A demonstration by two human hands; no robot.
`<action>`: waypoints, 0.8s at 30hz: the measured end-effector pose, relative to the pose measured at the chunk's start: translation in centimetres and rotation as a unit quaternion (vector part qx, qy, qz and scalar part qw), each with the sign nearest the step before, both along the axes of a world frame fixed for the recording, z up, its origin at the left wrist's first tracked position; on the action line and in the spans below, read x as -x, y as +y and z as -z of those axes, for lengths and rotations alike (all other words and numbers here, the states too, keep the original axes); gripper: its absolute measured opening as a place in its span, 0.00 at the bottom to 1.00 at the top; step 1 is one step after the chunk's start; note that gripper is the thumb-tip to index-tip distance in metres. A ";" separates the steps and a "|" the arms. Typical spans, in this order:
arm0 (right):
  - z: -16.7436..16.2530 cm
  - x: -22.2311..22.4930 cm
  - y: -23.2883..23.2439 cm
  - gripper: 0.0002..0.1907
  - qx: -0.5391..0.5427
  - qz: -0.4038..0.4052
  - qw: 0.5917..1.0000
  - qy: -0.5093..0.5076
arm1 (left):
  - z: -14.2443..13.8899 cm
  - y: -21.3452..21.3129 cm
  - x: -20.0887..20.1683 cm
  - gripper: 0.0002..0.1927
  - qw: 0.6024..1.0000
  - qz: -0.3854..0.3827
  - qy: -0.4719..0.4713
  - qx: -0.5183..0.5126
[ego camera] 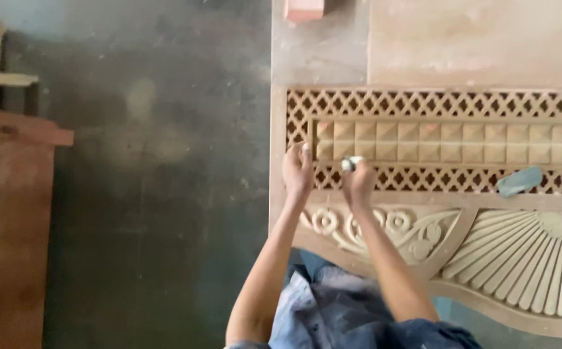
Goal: The person sands a large carved wooden panel using a white sanding block, moving systematically across floral, fan, and lattice patterns. The person occasionally switches to a metal scraper tool to remove material from the carved surfaces.
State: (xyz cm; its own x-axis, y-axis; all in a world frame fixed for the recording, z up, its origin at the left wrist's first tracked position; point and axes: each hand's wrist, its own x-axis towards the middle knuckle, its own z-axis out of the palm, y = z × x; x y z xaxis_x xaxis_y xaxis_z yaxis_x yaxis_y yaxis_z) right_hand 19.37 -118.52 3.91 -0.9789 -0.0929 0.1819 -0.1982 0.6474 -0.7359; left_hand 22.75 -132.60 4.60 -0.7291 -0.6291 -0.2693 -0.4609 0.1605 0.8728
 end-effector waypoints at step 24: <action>5.7 2.2 -7.0 0.06 -0.150 0.124 0.979 0.066 | 3.4 -3.1 6.2 0.33 0.878 0.128 -0.096 0.451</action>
